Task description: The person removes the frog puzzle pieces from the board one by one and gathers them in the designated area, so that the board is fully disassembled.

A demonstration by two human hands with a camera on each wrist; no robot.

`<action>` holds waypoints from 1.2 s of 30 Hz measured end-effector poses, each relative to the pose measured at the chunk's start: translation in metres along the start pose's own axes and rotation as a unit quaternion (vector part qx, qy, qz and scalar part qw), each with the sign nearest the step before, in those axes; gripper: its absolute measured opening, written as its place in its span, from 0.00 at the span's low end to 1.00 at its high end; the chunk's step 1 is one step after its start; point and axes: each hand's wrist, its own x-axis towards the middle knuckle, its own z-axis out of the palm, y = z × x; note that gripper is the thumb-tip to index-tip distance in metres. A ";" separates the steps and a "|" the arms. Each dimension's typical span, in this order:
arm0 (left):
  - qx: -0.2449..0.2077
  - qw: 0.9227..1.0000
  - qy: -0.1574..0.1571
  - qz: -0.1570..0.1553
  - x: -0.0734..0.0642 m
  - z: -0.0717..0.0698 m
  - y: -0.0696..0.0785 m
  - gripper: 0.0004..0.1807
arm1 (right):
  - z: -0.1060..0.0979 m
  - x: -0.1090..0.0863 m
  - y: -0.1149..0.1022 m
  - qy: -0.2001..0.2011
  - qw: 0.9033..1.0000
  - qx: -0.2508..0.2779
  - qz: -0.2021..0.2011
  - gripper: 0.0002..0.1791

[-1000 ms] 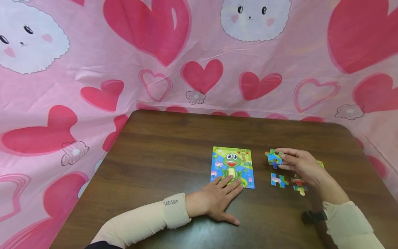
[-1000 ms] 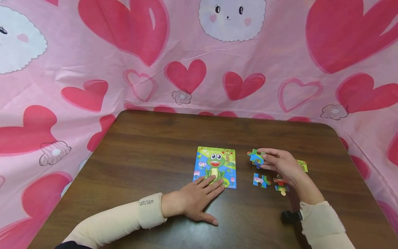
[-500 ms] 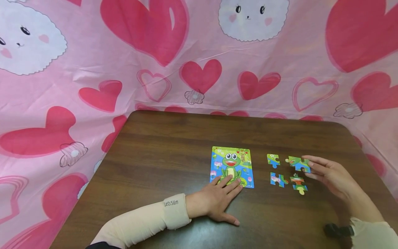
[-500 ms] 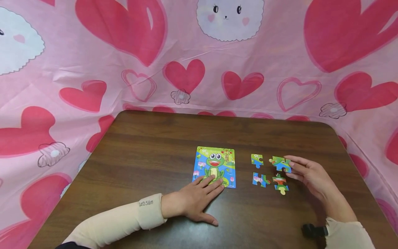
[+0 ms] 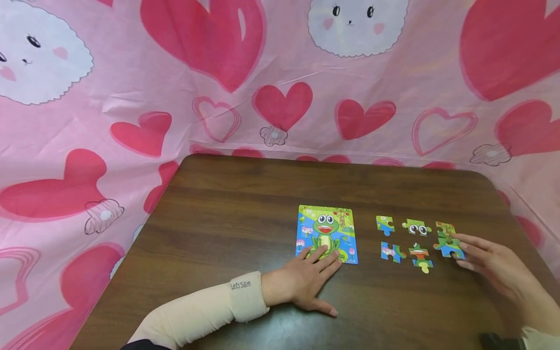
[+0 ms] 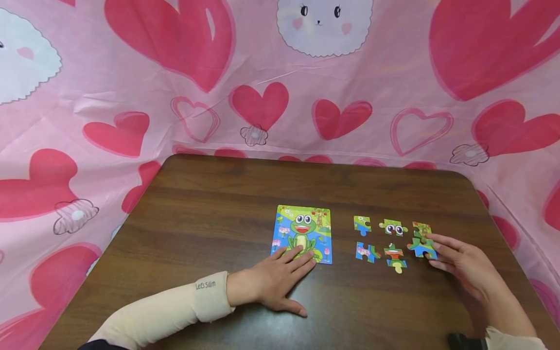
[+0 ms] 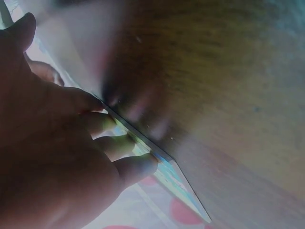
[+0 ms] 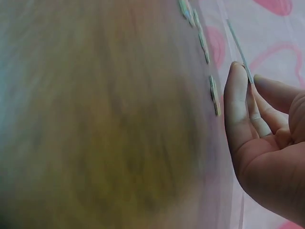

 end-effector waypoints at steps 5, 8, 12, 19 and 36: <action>0.003 1.000 0.001 -0.002 0.000 0.000 0.000 0.57 | -0.007 -0.008 0.003 -0.001 0.999 -0.051 0.009 0.22; 0.001 1.000 0.002 0.000 0.000 -0.001 0.000 0.57 | -0.005 -0.012 0.003 0.010 0.996 -0.092 0.012 0.22; -0.002 1.000 0.005 -0.001 -0.001 -0.001 0.000 0.57 | 0.002 -0.015 0.000 0.060 0.974 -0.215 0.029 0.17; -0.009 1.000 0.006 0.001 -0.001 -0.002 0.001 0.57 | 0.012 -0.018 -0.015 0.105 0.905 -0.406 0.076 0.15; -0.010 1.000 0.012 0.000 0.003 -0.002 -0.003 0.51 | 0.021 -0.016 -0.028 0.098 0.916 -0.387 0.048 0.17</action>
